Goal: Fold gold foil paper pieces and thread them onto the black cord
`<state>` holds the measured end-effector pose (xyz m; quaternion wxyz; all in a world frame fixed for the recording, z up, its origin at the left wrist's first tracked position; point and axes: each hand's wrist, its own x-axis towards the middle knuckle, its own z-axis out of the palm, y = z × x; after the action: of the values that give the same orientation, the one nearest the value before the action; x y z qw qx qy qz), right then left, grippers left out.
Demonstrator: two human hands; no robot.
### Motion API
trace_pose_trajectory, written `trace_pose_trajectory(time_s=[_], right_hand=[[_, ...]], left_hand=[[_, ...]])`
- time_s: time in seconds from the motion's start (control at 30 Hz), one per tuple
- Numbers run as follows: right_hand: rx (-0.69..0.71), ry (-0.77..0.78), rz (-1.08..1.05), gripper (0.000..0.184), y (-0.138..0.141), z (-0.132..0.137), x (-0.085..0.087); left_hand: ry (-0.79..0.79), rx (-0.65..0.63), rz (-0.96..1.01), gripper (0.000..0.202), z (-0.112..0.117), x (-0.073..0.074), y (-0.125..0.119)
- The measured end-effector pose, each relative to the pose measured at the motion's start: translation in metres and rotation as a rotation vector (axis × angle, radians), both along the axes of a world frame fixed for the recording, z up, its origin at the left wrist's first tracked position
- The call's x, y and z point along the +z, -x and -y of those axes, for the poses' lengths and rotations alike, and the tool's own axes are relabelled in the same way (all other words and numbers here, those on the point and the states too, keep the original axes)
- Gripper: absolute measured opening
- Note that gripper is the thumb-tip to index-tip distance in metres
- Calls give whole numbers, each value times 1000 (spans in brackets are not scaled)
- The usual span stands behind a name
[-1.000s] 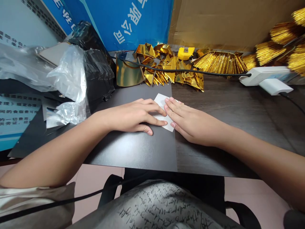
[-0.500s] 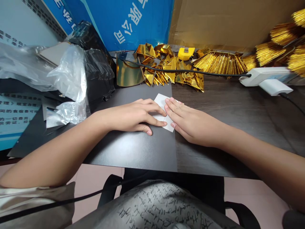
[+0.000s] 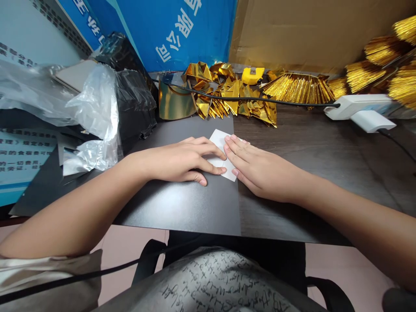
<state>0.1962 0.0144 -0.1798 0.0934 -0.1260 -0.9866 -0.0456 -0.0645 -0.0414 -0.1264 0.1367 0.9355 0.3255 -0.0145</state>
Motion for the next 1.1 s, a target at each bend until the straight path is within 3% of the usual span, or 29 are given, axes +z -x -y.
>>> trace_pose_trajectory(time_s=[0.4, 0.67, 0.87, 1.1], right_hand=[[-110, -52, 24, 65, 0, -4, -2], [-341, -60, 39, 62, 9, -17, 11], [-36, 23, -18, 61, 14, -3, 5], [-172, 40, 16, 63, 11, -20, -2]], left_hand=[[-105, -53, -3, 41, 6, 0, -4], [-178, 11, 8, 33, 14, 0, -14], [-198, 5, -20, 39, 17, 1, -15], [-226, -52, 32, 26, 22, 6, -15]])
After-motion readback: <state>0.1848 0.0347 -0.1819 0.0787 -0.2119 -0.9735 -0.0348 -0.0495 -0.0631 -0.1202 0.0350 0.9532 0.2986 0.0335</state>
